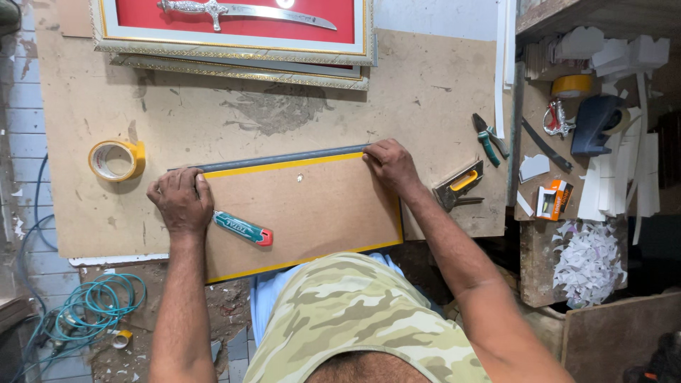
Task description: The person assembles a picture frame by applying yellow tape to the edges of a cardboard backing, inserting white corner pieces, and securing them with a staple gun. The person repeats this process for multiple frames, stacking the finished units on the floor.
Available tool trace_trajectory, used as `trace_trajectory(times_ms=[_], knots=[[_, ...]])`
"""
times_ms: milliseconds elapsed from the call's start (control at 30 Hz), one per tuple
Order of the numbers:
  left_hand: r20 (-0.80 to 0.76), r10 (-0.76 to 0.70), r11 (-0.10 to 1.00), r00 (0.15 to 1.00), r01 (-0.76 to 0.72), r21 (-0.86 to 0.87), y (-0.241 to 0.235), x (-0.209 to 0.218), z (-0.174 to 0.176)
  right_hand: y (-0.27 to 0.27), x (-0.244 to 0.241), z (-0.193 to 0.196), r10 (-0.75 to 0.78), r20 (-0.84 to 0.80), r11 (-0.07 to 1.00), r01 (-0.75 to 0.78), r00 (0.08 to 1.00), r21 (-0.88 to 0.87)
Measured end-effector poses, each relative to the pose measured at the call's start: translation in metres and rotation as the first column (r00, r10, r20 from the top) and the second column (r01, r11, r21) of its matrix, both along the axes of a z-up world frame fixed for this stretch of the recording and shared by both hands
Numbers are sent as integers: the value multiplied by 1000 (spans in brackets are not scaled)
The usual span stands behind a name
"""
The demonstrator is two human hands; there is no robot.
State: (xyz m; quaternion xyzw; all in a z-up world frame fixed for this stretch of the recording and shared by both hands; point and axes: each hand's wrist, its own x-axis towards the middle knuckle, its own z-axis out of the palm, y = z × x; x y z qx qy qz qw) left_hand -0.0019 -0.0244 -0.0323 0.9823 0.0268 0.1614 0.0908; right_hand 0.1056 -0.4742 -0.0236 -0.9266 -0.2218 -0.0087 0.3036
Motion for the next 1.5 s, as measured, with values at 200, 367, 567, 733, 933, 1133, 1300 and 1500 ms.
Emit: trace_trajectory(times_ms=[200,367,567,733,933,1133,1300,1500], knots=[[2,-8,999,1000,8,-48,4,4,-4,145,-6,-37,192,7,959,-189,981,212],[10,-8,999,1000,9,-51,5,1,-6,295,-24,-42,335,-1,866,-307,942,395],[12,-14,993,1000,16,-115,5,2,-4,277,-16,-50,309,-42,907,-282,950,314],[0,-11,994,1000,11,-106,9,1,-6,107,12,-60,253,-85,914,-209,964,347],[-77,8,994,997,-16,-105,6,-1,4,-86,8,-10,-295,-247,952,306,923,6],[-187,186,968,965,-212,-132,-22,-20,15,-149,-69,6,-450,57,890,453,891,-47],[-273,318,931,908,-354,-91,-116,-89,-9,-193,-150,9,-429,194,875,460,882,-151],[-415,283,930,864,-353,-101,-269,-84,-47,-285,-176,-5,-569,147,813,581,809,-52]])
